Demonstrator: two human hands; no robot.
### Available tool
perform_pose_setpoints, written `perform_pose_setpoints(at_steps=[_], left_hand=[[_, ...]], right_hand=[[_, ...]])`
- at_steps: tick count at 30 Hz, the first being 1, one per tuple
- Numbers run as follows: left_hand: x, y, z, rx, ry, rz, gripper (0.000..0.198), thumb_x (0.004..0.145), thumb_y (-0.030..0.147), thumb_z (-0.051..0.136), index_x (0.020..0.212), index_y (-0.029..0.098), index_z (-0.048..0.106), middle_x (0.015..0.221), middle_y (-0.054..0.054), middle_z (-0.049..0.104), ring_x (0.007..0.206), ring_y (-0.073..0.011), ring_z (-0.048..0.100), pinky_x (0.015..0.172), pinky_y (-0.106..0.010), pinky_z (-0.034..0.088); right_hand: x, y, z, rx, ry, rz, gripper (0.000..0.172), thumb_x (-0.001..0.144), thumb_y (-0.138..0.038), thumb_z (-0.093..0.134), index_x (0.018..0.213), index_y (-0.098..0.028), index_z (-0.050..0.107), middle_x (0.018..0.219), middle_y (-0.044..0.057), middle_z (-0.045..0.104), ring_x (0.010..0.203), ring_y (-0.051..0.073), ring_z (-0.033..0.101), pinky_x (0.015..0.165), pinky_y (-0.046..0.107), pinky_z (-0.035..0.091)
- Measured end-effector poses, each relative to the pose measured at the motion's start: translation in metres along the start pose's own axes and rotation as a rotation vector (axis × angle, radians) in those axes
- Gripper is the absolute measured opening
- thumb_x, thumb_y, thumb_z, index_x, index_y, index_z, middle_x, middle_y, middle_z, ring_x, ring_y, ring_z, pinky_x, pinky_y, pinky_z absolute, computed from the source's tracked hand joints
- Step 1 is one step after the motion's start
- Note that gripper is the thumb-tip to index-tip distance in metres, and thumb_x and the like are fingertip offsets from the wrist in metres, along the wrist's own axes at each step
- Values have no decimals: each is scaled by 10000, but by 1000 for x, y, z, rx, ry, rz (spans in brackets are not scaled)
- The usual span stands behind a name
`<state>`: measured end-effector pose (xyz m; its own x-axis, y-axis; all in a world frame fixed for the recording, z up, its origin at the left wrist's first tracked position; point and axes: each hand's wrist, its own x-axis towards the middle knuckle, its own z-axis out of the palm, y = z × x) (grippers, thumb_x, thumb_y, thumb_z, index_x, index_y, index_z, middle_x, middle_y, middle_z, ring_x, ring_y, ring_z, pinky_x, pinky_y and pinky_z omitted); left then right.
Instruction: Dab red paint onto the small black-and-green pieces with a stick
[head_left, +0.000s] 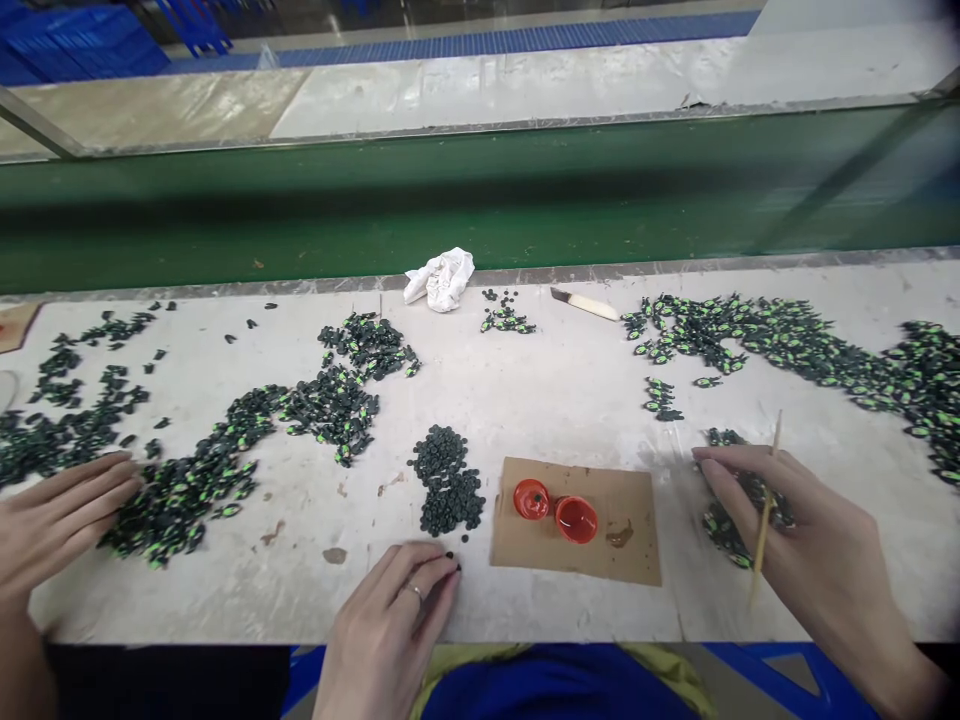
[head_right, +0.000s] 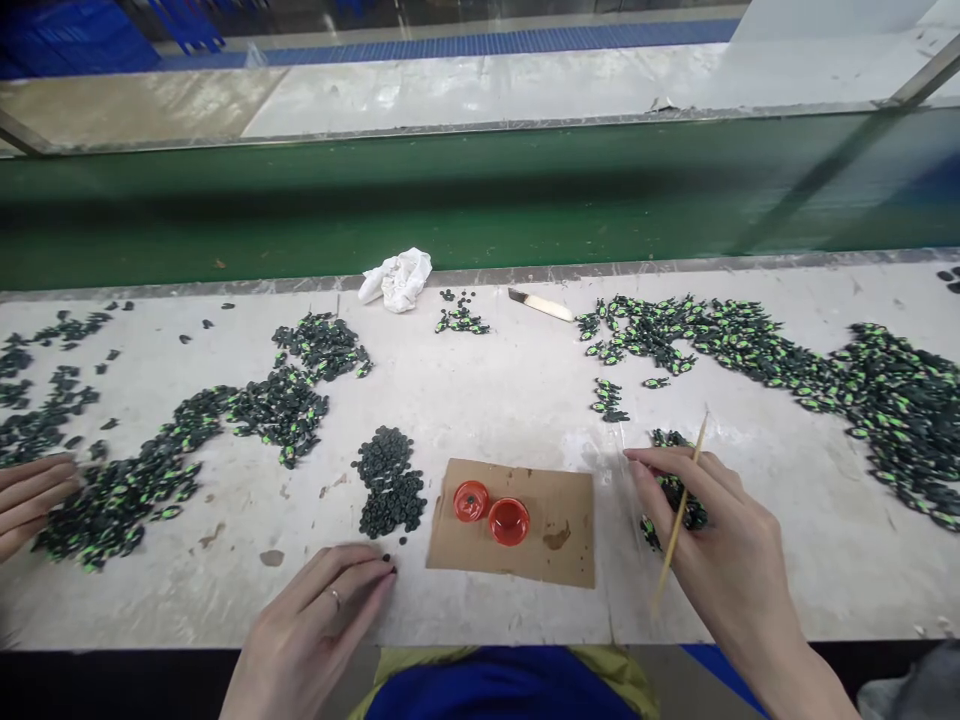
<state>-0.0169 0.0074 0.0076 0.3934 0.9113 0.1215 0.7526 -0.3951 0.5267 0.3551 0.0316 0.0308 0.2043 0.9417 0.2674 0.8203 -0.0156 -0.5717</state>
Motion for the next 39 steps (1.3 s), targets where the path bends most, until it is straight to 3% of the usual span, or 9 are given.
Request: perform_pose_setpoints(at_steps=[8,11,18,21,24,27,31,35,39], left_hand=[[-3,0,-1,56,-16,-11,173,994,126,636,1131,231,628,1075,-34,714,941,-145,733,866,-245,560],[-2,-1,-1,74,-9,10,174,980,102,648,1101,226,630,1055,-31,714,918,-144,728,845,-245,555],[4,-1,-4,119,-27,66,112,1012,133,602,1088,212,626,1029,-29,719,896,-158,719,814,-273,579],[8,-2,-7,203,-101,138,107,1029,130,552,1081,195,619,1005,-34,733,887,-182,724,798,-311,602],[15,-1,-10,342,-192,227,168,1000,57,520,1032,173,638,957,-43,735,867,-208,731,755,-333,617],[23,4,-10,520,-267,294,265,885,-69,526,907,150,674,864,-52,720,778,-232,736,647,-346,622],[32,13,-9,603,-303,371,378,728,-167,476,847,86,731,819,-105,750,711,-278,749,581,-377,638],[37,18,-11,684,-328,453,469,730,-152,437,1024,13,763,961,-188,796,842,-305,788,681,-388,681],[37,19,-13,702,-347,428,449,747,-162,415,951,33,765,850,-144,769,771,-283,766,660,-369,672]], right_hand=[[-10,-15,-2,100,-138,-19,270,1114,-311,448,1101,-300,718,945,-20,764,811,142,729,704,212,557],[-13,-14,0,134,-198,-40,299,1140,-279,396,1191,-315,689,957,-25,764,842,123,727,766,183,564],[-17,-18,-3,231,-318,-41,377,1165,-321,294,1297,-322,647,938,2,676,841,125,656,779,170,545],[-14,-32,-8,339,-381,32,265,1147,-389,382,1166,-302,631,885,-6,605,823,118,621,728,120,532],[-11,-45,-8,459,-435,42,109,1113,-343,524,1073,-307,619,928,-26,669,863,98,677,761,83,553],[-12,-50,0,539,-364,-53,103,1093,-267,595,1058,-308,682,900,-48,731,804,89,716,740,88,567],[-17,-51,18,518,-285,-185,241,1139,-256,469,1044,-270,690,836,-32,719,732,96,693,685,140,544],[-21,-54,32,469,-307,-277,285,1145,-220,412,1013,-217,664,833,5,663,700,121,613,629,202,481],[-20,-57,40,455,-314,-323,300,1150,-191,385,983,-201,634,819,10,628,689,130,550,627,224,441]])
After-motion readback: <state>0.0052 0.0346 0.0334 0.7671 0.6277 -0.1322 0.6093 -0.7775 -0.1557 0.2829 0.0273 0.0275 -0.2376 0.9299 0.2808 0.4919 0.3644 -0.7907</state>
